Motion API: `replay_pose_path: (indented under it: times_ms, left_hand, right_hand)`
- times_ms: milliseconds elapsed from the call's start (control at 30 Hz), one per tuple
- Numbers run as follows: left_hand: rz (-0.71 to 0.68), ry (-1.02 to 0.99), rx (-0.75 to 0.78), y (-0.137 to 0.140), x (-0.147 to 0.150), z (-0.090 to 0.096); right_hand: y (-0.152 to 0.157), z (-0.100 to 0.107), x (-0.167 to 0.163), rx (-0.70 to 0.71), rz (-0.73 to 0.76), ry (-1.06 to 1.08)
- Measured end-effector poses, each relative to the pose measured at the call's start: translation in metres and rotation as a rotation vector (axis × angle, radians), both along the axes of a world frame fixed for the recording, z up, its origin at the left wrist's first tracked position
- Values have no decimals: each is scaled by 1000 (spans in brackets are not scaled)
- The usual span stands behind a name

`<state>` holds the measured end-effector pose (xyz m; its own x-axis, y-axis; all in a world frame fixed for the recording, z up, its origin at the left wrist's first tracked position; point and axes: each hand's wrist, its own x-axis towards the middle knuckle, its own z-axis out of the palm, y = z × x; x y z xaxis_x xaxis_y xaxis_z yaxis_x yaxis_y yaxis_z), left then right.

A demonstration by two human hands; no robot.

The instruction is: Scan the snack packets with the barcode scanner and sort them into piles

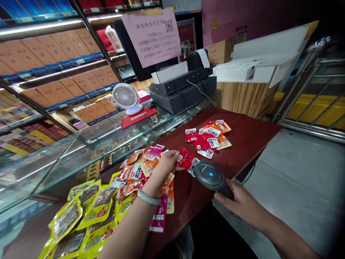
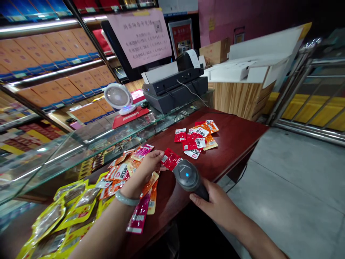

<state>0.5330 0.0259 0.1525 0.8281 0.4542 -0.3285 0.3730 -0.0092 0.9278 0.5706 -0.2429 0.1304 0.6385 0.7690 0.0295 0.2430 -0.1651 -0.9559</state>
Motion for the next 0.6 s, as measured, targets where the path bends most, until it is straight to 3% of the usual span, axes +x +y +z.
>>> replay_pose_path:
  times_ms: [100,233,433,600]
  left_hand:
    - [10,-66,-160,-9,-3,6]
    - [2,-117,-192,-13,-1,4]
    - [75,-139,-163,-7,5,-4]
    - [73,-165,-360,-10,15,0]
  right_hand:
    - [6,4,-1,23,31,7]
    - [13,4,-1,79,70,-24]
    - [13,0,-1,50,36,-39]
    - [11,-1,1,54,15,-65]
